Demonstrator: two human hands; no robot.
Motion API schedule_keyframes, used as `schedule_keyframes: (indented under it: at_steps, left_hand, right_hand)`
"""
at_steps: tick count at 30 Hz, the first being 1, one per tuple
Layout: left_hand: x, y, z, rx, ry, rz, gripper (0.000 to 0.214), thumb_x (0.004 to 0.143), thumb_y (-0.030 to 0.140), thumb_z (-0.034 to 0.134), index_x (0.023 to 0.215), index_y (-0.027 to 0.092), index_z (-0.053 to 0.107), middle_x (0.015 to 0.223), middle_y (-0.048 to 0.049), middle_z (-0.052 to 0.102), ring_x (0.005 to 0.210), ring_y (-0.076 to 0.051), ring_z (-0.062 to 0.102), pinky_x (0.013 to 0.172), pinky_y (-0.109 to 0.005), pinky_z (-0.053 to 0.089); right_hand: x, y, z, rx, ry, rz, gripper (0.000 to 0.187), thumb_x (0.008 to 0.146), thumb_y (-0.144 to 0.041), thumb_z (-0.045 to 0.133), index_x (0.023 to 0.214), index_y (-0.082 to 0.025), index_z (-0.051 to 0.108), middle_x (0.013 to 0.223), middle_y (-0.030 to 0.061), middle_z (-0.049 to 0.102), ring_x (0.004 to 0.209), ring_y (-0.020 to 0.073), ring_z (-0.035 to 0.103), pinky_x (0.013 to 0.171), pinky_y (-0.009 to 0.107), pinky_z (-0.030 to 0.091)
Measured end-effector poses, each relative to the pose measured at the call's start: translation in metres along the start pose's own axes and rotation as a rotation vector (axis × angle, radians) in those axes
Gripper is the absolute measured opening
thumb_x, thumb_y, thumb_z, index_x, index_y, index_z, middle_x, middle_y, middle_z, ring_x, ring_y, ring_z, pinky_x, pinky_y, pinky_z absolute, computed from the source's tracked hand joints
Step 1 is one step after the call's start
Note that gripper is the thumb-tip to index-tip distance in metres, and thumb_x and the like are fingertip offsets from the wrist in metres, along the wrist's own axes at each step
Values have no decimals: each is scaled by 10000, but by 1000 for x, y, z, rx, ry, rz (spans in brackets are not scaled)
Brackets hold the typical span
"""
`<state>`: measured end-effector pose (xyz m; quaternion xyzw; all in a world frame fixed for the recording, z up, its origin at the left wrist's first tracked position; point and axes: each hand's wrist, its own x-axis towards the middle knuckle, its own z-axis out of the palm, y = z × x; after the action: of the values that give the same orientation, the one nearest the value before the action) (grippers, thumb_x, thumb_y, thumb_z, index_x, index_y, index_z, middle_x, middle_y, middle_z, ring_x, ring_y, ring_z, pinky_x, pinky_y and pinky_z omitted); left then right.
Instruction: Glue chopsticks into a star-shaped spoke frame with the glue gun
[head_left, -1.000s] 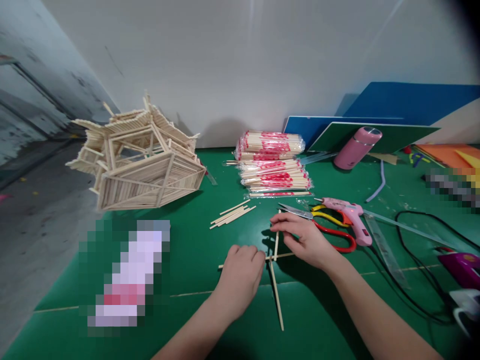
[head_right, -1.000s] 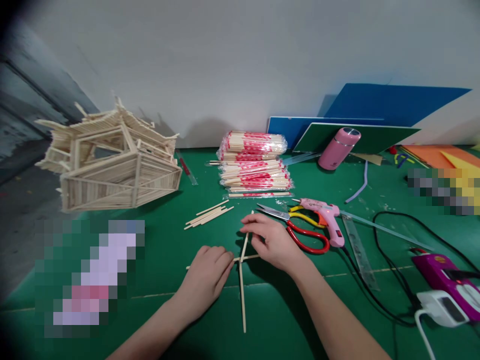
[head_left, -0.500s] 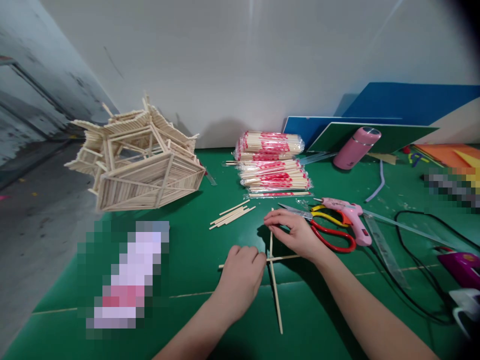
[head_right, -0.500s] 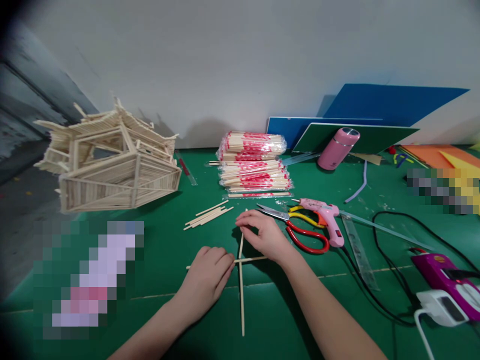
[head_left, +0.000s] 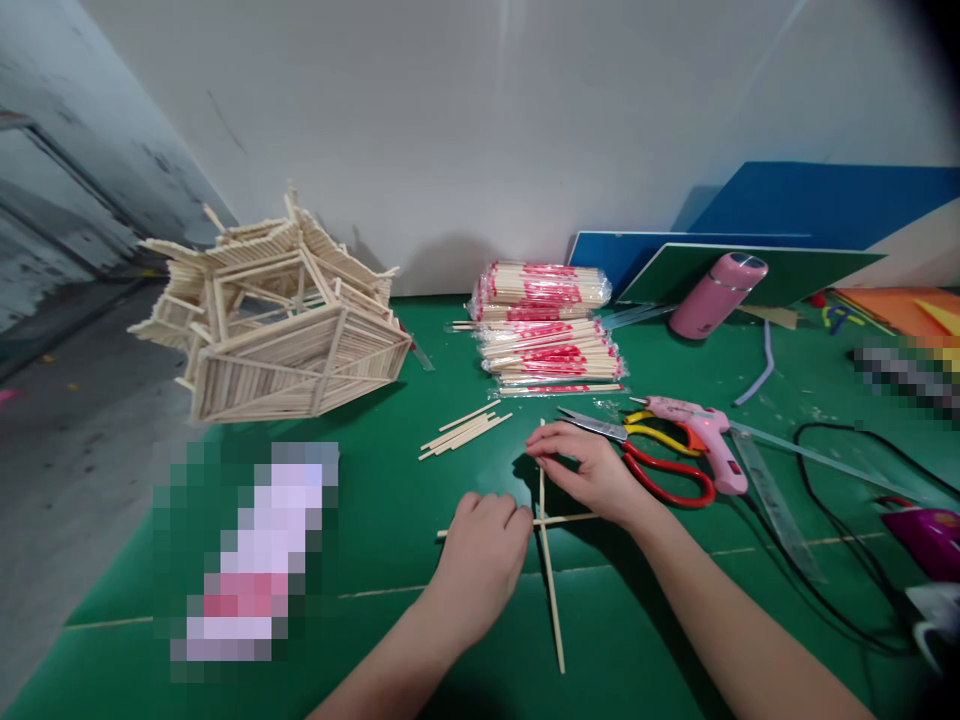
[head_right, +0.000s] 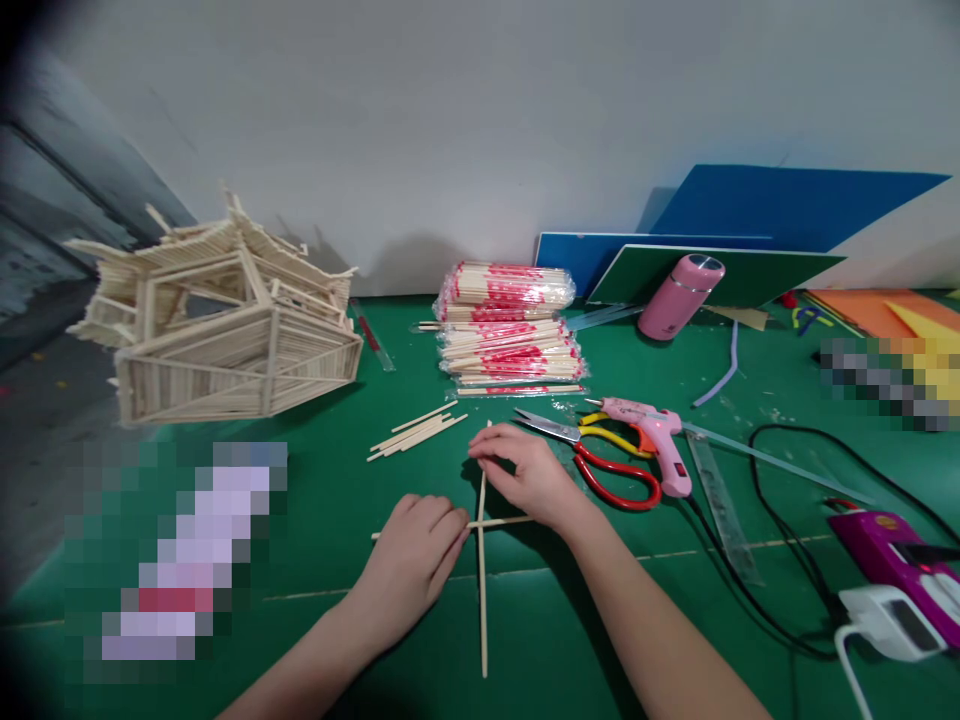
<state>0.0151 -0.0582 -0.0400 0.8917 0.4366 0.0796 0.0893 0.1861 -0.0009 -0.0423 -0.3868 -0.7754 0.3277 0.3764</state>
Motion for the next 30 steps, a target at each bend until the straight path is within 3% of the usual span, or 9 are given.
schedule_keyframes:
  at_steps: [9,14,18,21,24,30]
  left_hand:
    - [0,1,-1,11,0,5,191,810,133,366,886,182,534,734,-37,531,662,-165,463,599,-294,336]
    - [0,2,-4,21,-22,4,218,801,130,377,934,203,534,739,-36,528,658,-162,459,596,-286,338]
    - [0,2,-5,26,-50,-2,223,795,128,384,944,205,531,757,-39,538,664,-166,458,600,-290,343]
    - [0,2,-4,22,-45,3,214,793,132,392,934,208,534,757,-38,539,669,-167,462,602,-290,345]
    - [-1,2,-3,21,-15,6,211,801,133,379,919,204,538,748,-38,532,659,-161,462,599,-286,344]
    - [0,2,-4,32,12,-1,217,798,125,374,914,195,543,747,-40,530,648,-157,459,595,-284,345]
  right_hand:
    - [-2,-1,5,41,41,48,267,777,-159,476,1011,-235,576,1003,63,557,880,163,546,784,321,457]
    - [-4,-3,11,149,76,160,588,757,-135,468,1287,-301,275,1257,84,372,675,96,560,705,297,500]
    - [-3,-5,14,238,90,251,763,728,-123,495,1330,-332,76,1376,111,187,663,87,587,668,278,504]
    - [-4,-2,16,361,42,329,770,742,-134,482,1330,-312,18,1282,130,350,672,102,610,646,277,502]
    - [-6,2,18,448,2,412,711,768,-173,468,1331,-240,38,1016,85,548,677,117,617,660,294,497]
    - [-6,0,20,479,-47,484,667,760,-205,505,1318,-192,139,797,19,594,627,119,618,636,280,489]
